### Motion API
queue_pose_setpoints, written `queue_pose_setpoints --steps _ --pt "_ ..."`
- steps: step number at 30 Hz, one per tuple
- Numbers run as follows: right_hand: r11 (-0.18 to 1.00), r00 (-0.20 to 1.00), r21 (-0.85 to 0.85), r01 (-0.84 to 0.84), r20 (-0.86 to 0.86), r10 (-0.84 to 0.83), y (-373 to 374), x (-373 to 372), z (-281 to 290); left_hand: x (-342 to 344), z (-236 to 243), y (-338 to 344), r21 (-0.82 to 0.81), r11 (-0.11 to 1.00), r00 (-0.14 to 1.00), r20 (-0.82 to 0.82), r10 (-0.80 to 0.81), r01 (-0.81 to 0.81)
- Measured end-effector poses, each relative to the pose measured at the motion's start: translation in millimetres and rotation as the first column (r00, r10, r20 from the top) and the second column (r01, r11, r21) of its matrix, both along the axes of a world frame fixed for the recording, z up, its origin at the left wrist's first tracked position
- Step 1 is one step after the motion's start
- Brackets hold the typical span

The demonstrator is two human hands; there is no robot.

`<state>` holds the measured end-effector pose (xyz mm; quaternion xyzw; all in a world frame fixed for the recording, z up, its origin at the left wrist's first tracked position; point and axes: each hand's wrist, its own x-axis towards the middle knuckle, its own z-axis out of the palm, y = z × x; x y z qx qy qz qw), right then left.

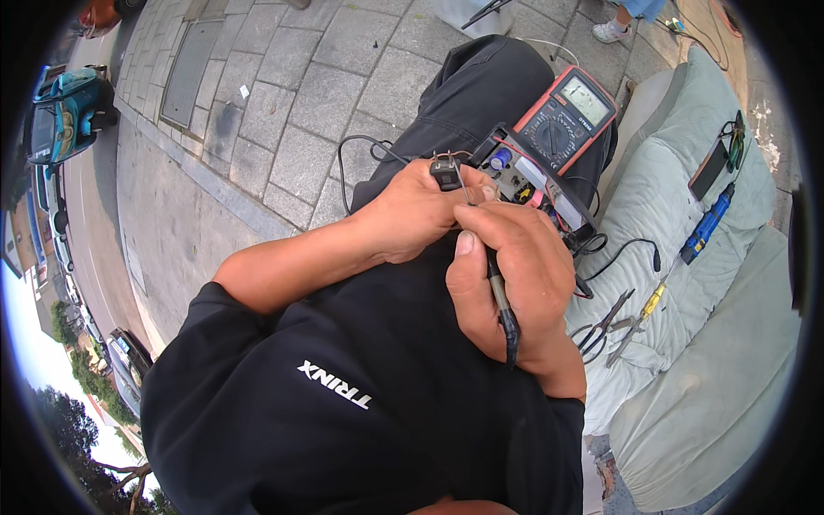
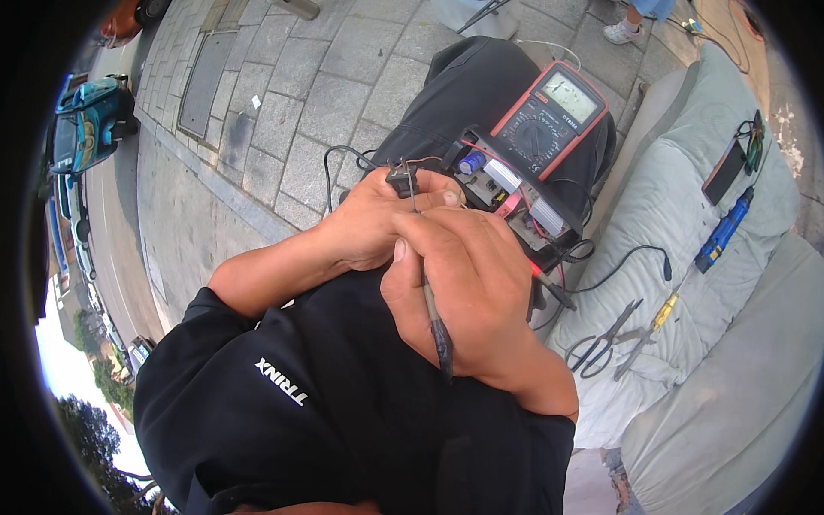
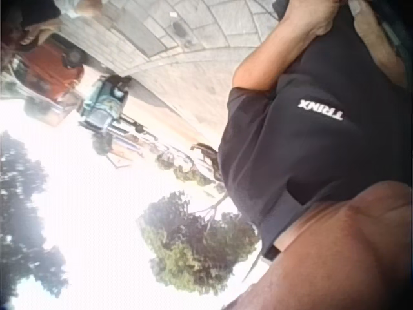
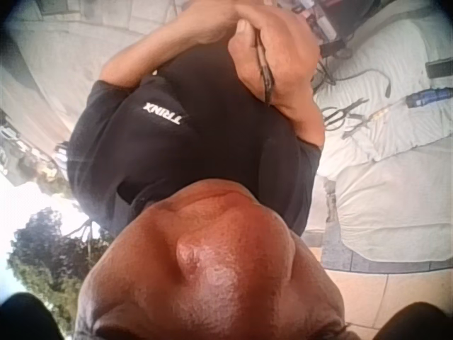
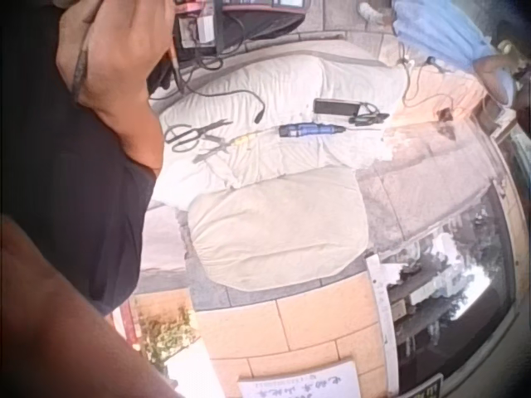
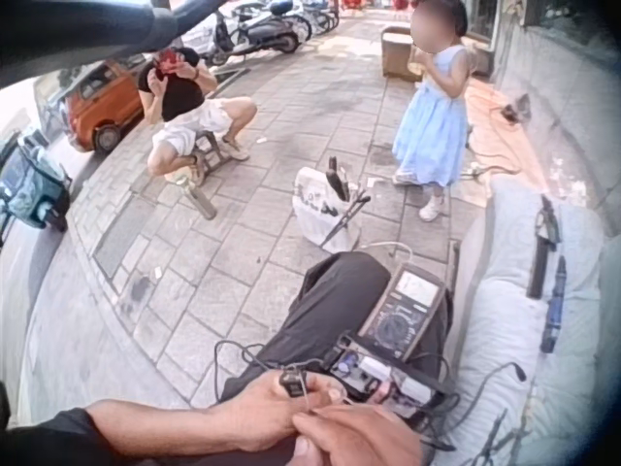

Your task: The person sits on the ground and uses a multimeter to test an electronic device and a power adapter. They connect probes to various points on the device and adapter, observe readings, and then pack the multimeter away.

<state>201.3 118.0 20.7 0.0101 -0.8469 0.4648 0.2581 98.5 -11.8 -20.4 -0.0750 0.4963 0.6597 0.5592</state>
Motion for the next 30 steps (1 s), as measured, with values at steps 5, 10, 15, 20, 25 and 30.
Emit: queue_pose_setpoints --steps 5,10,15,20,25,30 --pt "1.000 1.000 -0.022 0.001 -0.027 -0.002 2.5 3.1 8.6 0.1 3.2 0.1 -0.026 1.000 0.999 -0.033 -0.004 0.003" --pt "0.998 0.999 -0.041 -0.047 -0.003 0.047 2.4 2.3 7.0 0.0 -0.7 0.6 -0.036 0.999 0.998 -0.062 -0.012 0.010" --pt "1.000 1.000 -0.010 0.008 0.018 -0.008 4.2 4.9 6.7 4.6 -8.2 -2.4 0.006 0.998 0.993 -0.099 0.057 -0.057" --pt "0.998 0.997 -0.044 -0.033 -0.077 0.030 3.1 1.8 4.2 4.1 -4.1 0.4 -0.021 1.000 0.984 -0.179 -0.013 0.009" --pt "1.000 1.000 -0.016 -0.006 -0.021 0.006 1.7 -0.1 0.8 6.3 -10.3 -4.0 -0.007 0.999 0.970 -0.239 -0.040 0.039" --pt "0.999 0.999 -0.003 0.033 0.014 -0.033 2.0 3.3 1.7 8.9 -10.5 -2.2 -0.007 1.000 0.962 -0.272 -0.022 0.021"
